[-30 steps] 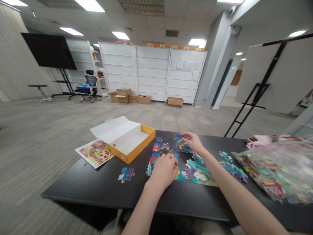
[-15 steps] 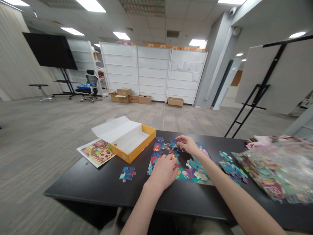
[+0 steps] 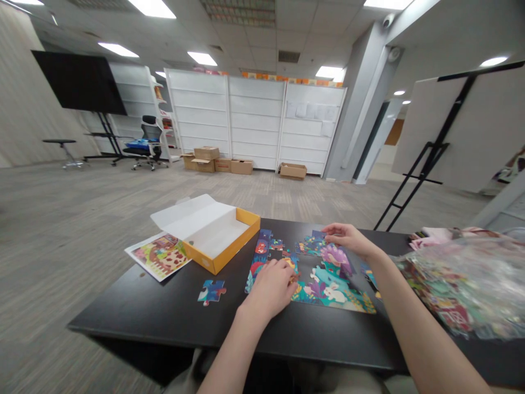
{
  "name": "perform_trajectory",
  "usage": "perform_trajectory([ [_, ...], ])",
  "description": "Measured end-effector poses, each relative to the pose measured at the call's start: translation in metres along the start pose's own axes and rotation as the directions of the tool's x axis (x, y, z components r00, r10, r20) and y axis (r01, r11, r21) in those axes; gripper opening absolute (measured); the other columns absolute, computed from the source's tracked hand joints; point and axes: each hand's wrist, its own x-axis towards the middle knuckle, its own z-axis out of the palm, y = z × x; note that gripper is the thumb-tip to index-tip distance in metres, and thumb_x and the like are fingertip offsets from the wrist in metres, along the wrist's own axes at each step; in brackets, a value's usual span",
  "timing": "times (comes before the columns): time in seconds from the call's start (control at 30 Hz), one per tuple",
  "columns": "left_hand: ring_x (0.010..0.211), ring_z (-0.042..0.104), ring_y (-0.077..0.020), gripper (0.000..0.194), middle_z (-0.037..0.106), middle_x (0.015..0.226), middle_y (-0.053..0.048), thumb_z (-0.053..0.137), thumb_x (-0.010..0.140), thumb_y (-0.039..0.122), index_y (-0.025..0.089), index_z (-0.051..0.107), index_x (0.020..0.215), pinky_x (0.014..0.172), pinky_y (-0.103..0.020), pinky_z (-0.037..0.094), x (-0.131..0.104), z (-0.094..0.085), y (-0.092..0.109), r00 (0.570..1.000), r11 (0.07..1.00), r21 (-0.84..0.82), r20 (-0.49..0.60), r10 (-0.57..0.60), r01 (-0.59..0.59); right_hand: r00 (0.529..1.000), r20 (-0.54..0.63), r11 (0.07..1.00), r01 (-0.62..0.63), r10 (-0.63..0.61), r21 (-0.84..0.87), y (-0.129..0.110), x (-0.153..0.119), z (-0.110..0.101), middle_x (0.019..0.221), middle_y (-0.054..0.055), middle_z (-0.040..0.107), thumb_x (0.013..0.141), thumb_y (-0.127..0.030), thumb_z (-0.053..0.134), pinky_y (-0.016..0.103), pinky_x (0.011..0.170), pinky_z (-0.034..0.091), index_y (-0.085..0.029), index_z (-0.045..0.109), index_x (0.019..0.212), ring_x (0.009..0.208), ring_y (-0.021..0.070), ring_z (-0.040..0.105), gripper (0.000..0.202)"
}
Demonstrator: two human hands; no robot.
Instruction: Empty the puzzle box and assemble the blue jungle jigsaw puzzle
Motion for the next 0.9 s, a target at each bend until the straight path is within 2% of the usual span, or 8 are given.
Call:
perform_trajectory([
  [0.17,0.1,0.059,-0.0235,0.016,0.068,0.105,-0.006,0.056,0.093,0.026,0.02,0.071,0.098,0.089,-0.035,0.048,0.0,0.0,0.002,1.0,1.0,0.012,-0.001,-0.005,0.005,0.986,-0.162,0.999,0.031,-0.027,0.025,0.013,0.01,0.002,0.084,0.007,0.074,0.067,-0.037,0.077,0.025,0.06,0.051,-0.016,0.07,0.099,0.075,0.0194,0.07,0.039],
  [0.3,0.1,0.059,-0.0237,0.016,0.067,0.105,-0.006,0.056,0.093,0.026,0.02,0.07,0.097,0.088,-0.036,0.047,0.0,-0.001,0.002,1.0,0.999,0.026,0.011,-0.018,0.018,0.921,-0.379,0.994,0.105,-0.086,0.031,0.025,0.024,0.018,0.083,0.006,0.072,0.065,-0.035,0.074,0.032,0.07,0.055,-0.016,0.068,0.093,0.072,0.019,0.069,0.035],
  [0.37,0.1,0.059,-0.0237,0.016,0.067,0.105,-0.006,0.055,0.093,0.025,0.02,0.07,0.097,0.088,-0.036,0.047,0.0,-0.001,0.003,0.999,0.999,0.024,0.016,-0.029,0.029,0.901,-0.422,0.993,0.12,-0.104,0.01,0.031,0.029,0.025,0.081,0.005,0.07,0.067,-0.034,0.071,0.034,0.07,0.056,-0.016,0.067,0.096,0.069,0.0184,0.068,0.035],
  [0.47,0.101,0.058,-0.0238,0.017,0.067,0.105,-0.006,0.055,0.093,0.025,0.02,0.07,0.099,0.089,-0.036,0.047,0.0,-0.003,0.005,0.999,0.999,0.012,0.018,-0.032,0.032,0.902,-0.411,0.99,0.137,-0.135,-0.023,0.037,0.034,0.032,0.08,0.003,0.068,0.069,-0.033,0.068,0.034,0.068,0.056,-0.017,0.066,0.101,0.067,0.0178,0.068,0.035],
  [0.63,0.101,0.058,-0.0247,0.016,0.067,0.105,-0.006,0.056,0.093,0.025,0.02,0.069,0.098,0.089,-0.037,0.047,0.0,-0.004,0.006,0.999,0.999,0.022,0.016,-0.038,0.038,0.913,-0.363,0.983,0.173,-0.184,-0.063,0.043,0.037,0.044,0.083,0.005,0.068,0.071,-0.031,0.066,0.032,0.069,0.056,-0.017,0.068,0.095,0.072,0.0181,0.067,0.028],
  [0.9,0.101,0.059,-0.0248,0.016,0.066,0.107,-0.006,0.055,0.094,0.027,0.02,0.069,0.1,0.088,-0.037,0.047,0.0,-0.001,0.004,1.0,0.999,0.025,0.01,-0.025,0.025,0.925,-0.337,0.983,0.184,-0.176,-0.007,0.031,0.035,0.063,0.084,0.003,0.068,0.072,-0.031,0.065,0.029,0.066,0.055,-0.018,0.065,0.094,0.071,0.0165,0.067,0.026],
])
